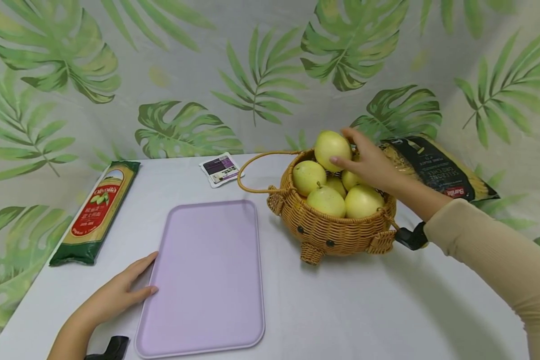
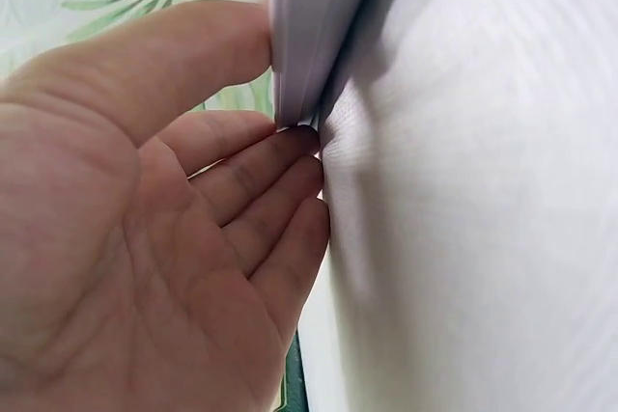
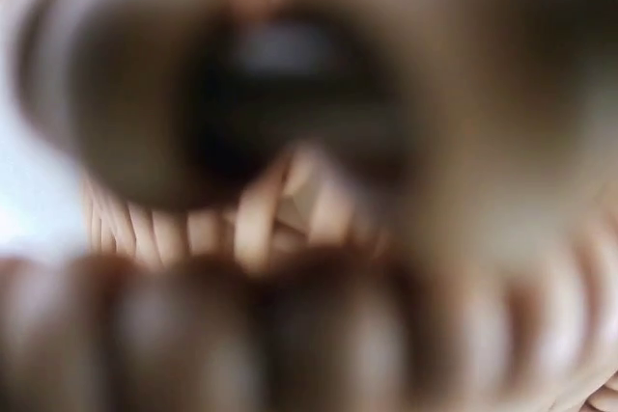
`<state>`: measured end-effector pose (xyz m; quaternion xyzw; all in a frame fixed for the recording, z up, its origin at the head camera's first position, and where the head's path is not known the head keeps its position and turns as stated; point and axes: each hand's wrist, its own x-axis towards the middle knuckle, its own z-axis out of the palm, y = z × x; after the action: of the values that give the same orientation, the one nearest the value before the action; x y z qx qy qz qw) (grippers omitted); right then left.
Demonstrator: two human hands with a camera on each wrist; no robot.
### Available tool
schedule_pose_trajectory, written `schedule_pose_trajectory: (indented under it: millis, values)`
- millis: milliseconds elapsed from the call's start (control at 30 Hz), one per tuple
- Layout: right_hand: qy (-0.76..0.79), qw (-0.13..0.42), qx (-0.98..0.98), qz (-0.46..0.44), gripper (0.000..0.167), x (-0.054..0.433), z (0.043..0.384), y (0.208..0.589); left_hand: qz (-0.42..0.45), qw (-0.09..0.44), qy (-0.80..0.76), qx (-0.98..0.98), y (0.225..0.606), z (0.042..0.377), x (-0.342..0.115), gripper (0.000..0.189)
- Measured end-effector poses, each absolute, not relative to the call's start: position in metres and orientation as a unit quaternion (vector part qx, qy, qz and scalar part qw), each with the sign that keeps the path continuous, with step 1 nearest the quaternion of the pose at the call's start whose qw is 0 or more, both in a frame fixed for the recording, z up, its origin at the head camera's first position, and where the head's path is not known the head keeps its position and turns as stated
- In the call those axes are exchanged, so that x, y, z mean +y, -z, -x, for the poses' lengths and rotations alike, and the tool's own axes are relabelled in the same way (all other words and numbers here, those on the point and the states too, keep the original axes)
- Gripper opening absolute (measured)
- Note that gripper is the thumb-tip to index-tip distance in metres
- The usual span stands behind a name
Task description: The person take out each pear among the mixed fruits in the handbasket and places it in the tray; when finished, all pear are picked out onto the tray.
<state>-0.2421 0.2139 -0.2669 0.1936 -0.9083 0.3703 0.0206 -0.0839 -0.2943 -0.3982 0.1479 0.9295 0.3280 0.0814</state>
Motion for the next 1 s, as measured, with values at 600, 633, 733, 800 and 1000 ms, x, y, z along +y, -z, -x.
schedule_pose_trajectory:
  millis: [600, 633, 733, 800, 1000]
  values:
    - [-0.39, -0.016, -0.906, -0.164, 0.073, 0.2063, 0.2451, 0.2671, -0.146, 0.084, -0.337, 0.926, 0.4011, 0.0838, -0.2961, 0.073]
    - [-0.389, -0.01, -0.906, -0.166, 0.073, 0.2059, 0.2456, 0.2675, -0.148, 0.082, -0.337, 0.926, 0.401, 0.0836, -0.2961, 0.072]
    - [-0.385, 0.007, -0.906, -0.177, 0.072, 0.2064, 0.247, 0.269, -0.152, 0.077, -0.341, 0.925, 0.4005, 0.0829, -0.2955, 0.072]
    - [-0.381, 0.019, -0.905, -0.185, 0.071, 0.2069, 0.2468, 0.2699, -0.153, 0.077, -0.343, 0.923, 0.4004, 0.0826, -0.2951, 0.072]
    - [-0.372, 0.051, -0.906, -0.197, 0.07, 0.2094, 0.2427, 0.2725, -0.155, 0.083, -0.346, 0.922, 0.4007, 0.0835, -0.2948, 0.072]
